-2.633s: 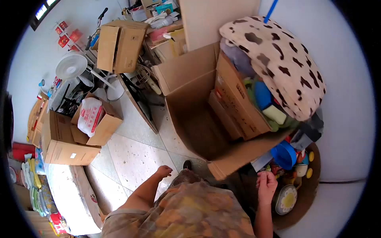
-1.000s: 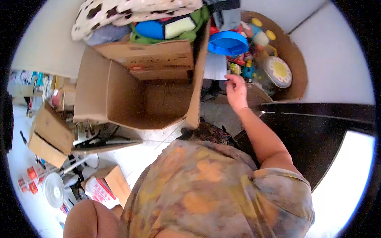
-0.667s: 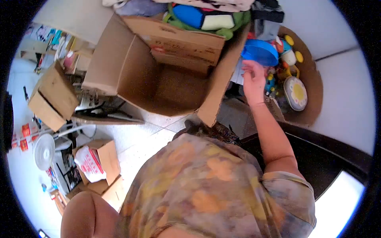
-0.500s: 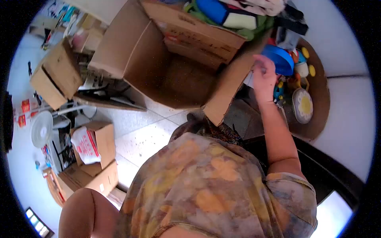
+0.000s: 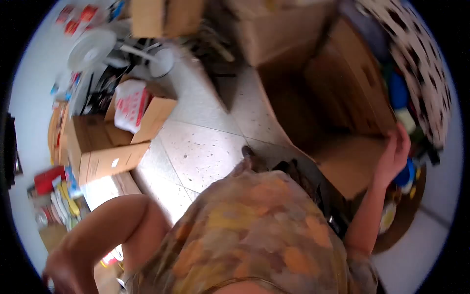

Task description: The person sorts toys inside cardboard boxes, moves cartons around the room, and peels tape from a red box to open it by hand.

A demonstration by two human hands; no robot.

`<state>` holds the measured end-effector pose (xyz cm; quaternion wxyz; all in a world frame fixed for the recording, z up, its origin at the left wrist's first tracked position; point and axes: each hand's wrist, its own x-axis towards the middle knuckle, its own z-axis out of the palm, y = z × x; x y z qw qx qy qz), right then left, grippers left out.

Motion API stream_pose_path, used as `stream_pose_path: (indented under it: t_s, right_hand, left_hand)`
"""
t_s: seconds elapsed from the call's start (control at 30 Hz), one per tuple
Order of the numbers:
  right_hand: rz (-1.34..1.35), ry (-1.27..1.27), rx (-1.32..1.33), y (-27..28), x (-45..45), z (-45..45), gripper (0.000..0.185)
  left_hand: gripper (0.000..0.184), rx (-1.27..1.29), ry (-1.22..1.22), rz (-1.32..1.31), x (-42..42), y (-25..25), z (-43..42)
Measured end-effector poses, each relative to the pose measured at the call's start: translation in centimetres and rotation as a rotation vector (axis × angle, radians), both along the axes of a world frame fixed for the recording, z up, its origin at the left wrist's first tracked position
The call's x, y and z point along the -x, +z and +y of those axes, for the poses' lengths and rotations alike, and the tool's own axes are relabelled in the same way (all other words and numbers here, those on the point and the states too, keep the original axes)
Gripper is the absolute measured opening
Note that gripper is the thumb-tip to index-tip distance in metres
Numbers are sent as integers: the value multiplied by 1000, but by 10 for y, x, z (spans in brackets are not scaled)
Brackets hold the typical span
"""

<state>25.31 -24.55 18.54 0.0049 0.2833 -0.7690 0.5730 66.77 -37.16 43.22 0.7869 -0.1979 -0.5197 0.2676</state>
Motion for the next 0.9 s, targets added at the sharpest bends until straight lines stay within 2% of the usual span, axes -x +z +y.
stream_pose_path:
  t_s: [0.03, 0.07, 0.13, 0.2, 0.27, 0.3, 0.4, 0.47, 0.53, 0.57, 0.6, 0.67, 0.73, 0.8, 0.87, 0.9]
  right_hand:
    - [27, 54, -10, -3, -9, -14, 24]
    - [47, 103, -43, -7, -20, -27, 24]
    - [107, 222, -38, -2, -52, -64, 24]
    - [25, 363, -55, 5, -86, -99, 23]
    - [-2, 449, -42, 6, -117, -133, 23]
    - [6, 573, -42, 7, -133, -149, 23]
    - [14, 813, -69, 6, -188, -191, 24]
    - [182, 984, -123, 4, -222, -215, 24]
    - [213, 1133, -144, 1, -256, -233, 25]
    - [343, 1191, -118, -4, -268, -243, 25]
    - [354, 1215, -110, -7, -284, -250, 25]
    - [80, 1337, -191, -10, -317, -261, 24]
    - [110, 1424, -186, -17, -343, -277, 25]
    - [132, 1504, -169, -23, -370, -294, 25]
    - [66, 1630, -183, -27, -398, -313, 25]
    - [71, 1654, -180, -33, -411, -323, 24]
  left_hand:
    - [11, -140, 43, 123, -29, -13, -16]
    - [12, -273, 77, 254, -56, -26, -29]
    - [14, -608, 424, 354, -105, -62, -47]
    - [11, -868, 536, 349, -156, -101, -57]
    - [9, -1054, 643, 441, -193, -124, -58]
    - [11, -1115, 701, 481, -211, -131, -56]
    - [16, -1181, 787, 590, -248, -145, -44]
    - [18, -1309, 865, 765, -264, -151, -31]
    - [20, -1297, 946, 779, -279, -158, -18]
    - [20, -1326, 1057, 759, -284, -162, -11]
    - [20, -1355, 1169, 739, -288, -165, -4]
    - [20, -1373, 1282, 710, -296, -170, 10]
    - [21, -1445, 1256, 654, -307, -179, 21]
    - [31, -1526, 1384, 687, -307, -178, 20]
    - [28, -1626, 1236, 670, -324, -191, 24]
    - [28, -1611, 1249, 681, -331, -197, 19]
